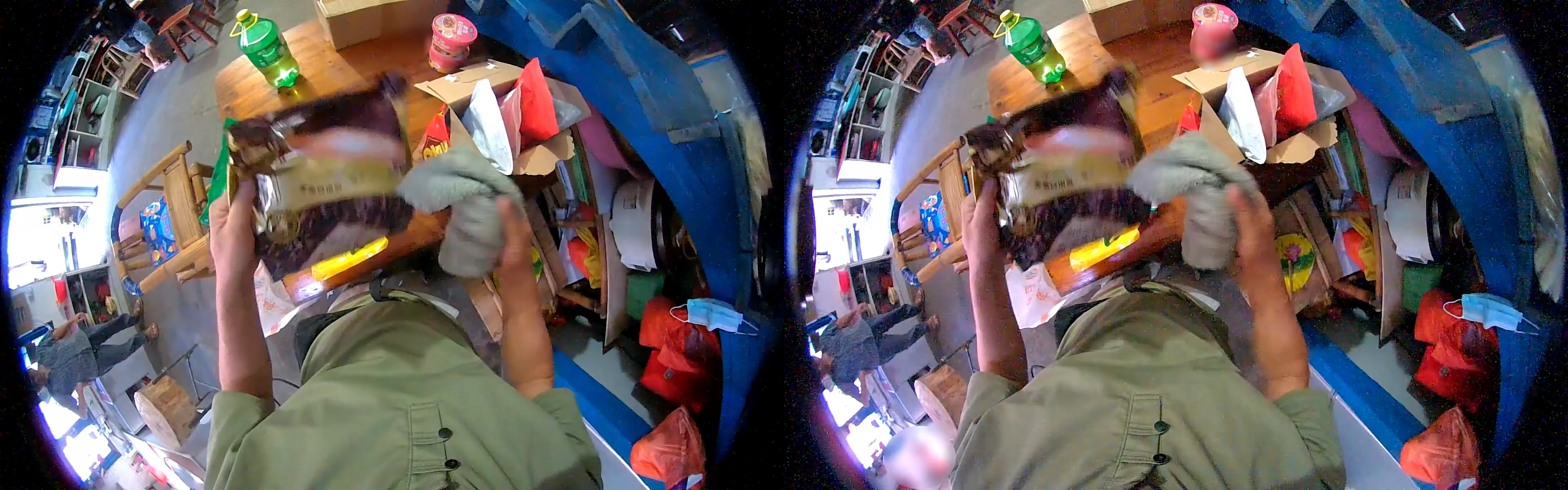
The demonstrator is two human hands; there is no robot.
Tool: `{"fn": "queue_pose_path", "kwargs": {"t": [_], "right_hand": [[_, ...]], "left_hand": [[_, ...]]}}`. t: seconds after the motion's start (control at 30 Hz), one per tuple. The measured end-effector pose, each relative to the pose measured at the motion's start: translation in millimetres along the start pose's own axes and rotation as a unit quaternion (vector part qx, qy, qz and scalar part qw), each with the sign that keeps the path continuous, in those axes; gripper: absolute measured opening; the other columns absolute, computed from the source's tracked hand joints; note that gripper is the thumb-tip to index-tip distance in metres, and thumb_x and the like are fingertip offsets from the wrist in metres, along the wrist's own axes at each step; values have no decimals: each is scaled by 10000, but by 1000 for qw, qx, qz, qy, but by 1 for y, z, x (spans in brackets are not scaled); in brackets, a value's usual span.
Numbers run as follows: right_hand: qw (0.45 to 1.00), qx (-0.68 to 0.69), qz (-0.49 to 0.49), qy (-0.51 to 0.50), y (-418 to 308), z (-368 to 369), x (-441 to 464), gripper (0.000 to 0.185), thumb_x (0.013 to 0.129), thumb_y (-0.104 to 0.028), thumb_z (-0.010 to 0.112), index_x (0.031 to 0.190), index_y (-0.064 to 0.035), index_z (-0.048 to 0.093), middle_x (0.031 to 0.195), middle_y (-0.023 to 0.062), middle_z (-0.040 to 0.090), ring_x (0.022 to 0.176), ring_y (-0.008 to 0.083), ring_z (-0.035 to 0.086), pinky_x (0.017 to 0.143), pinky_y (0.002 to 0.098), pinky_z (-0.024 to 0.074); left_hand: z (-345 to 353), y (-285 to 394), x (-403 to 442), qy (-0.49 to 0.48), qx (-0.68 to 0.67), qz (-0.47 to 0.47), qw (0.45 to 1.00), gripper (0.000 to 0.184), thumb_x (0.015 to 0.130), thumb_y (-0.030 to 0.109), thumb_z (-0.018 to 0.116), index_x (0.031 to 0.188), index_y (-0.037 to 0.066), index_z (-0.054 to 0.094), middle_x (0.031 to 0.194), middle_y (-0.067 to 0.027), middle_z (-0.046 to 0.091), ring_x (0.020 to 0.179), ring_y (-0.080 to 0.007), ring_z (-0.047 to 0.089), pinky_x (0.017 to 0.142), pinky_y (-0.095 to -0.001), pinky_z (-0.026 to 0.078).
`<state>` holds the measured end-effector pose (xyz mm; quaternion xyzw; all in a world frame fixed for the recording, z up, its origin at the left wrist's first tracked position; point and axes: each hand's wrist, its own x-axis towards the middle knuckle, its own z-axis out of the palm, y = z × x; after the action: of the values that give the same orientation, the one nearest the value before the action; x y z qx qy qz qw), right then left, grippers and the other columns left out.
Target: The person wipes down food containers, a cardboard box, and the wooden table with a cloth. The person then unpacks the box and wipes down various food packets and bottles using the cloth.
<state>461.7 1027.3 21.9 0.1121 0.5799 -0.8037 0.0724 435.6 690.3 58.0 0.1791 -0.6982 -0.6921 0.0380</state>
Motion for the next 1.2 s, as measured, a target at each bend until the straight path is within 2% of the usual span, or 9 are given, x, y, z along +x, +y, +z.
{"fn": "queue_pose_path", "kwargs": {"t": [0.07, 0.2, 0.33, 0.5, 0.53, 0.8, 1.0, 1.1, 1.2], "right_hand": [[958, 284, 27, 12, 4, -16, -12, 663, 848, -557, 538, 1266, -47, 465, 1154, 128, 581, 933, 249, 619, 842, 403, 508], [778, 511, -98, -352, 20, -84, -13, 673, 868, -600, 481, 1277, -66, 455, 1112, 118, 574, 1029, 266, 574, 924, 402, 463], [843, 526, -70, -93, 28, -71, -31, 632, 891, -604, 430, 1225, -72, 498, 1012, 113, 620, 811, 246, 593, 696, 370, 496], [871, 463, -72, -148, 28, -64, -42, 836, 862, -689, 367, 1362, -20, 386, 1228, 206, 556, 1049, 408, 559, 833, 551, 480], [890, 454, -18, -19, 28, -70, -45, 940, 808, -772, 336, 1323, 8, 432, 1176, 175, 591, 972, 330, 601, 854, 487, 486], [907, 409, 46, 89, 41, -75, -58, 816, 873, -677, 345, 1311, 4, 451, 1272, 181, 526, 1090, 342, 552, 927, 477, 452], [939, 337, -2, 70, 33, -98, -69, 694, 920, -558, 342, 1324, -3, 440, 1296, 191, 503, 1145, 342, 520, 975, 474, 415], [909, 415, -32, -21, 10, -105, -69, 721, 926, -562, 332, 1378, -1, 368, 1388, 193, 412, 1254, 339, 429, 1050, 472, 336], [928, 362, -82, -2, -26, -110, -80, 747, 919, -582, 349, 1426, -35, 300, 1459, 184, 315, 1345, 333, 303, 1093, 529, 229]], "left_hand": [[8, -12, 19, 12, -141, -2, 990, 276, 953, 214, 518, 1130, 19, 601, 971, -29, 647, 825, -109, 604, 733, -273, 492], [61, -28, 48, 36, -235, -4, 971, 250, 948, 226, 531, 1087, 33, 605, 968, -57, 651, 821, -148, 627, 732, -303, 511], [128, -61, 58, 11, -279, -14, 960, 217, 952, 217, 514, 1000, 26, 606, 933, -46, 632, 819, -120, 571, 734, -270, 453], [183, -95, 46, 48, -228, 25, 972, 215, 968, 162, 466, 1022, -1, 595, 930, -28, 625, 806, -95, 552, 726, -252, 443], [189, -101, 46, 43, -264, 13, 963, 215, 969, 172, 473, 1049, 6, 584, 928, -32, 625, 790, -108, 573, 698, -262, 458], [225, -143, 97, 109, -171, 81, 976, 177, 949, 162, 499, 978, 19, 601, 684, 35, 539, 616, -61, 441, 568, -248, 395], [254, -191, 120, 36, 228, 239, 943, 496, 799, 88, 557, 1274, 15, 436, 1140, -246, 501, 1077, -412, 471, 950, -448, 381], [252, -193, 105, -119, 267, 71, 954, 616, 707, 98, 581, 1289, -17, 417, 1171, -302, 477, 1117, -440, 460, 976, -440, 384], [239, -189, 87, -126, 242, 82, 958, 574, 708, 90, 580, 1244, -63, 444, 1141, -302, 499, 1090, -441, 491, 955, -423, 408]]}}
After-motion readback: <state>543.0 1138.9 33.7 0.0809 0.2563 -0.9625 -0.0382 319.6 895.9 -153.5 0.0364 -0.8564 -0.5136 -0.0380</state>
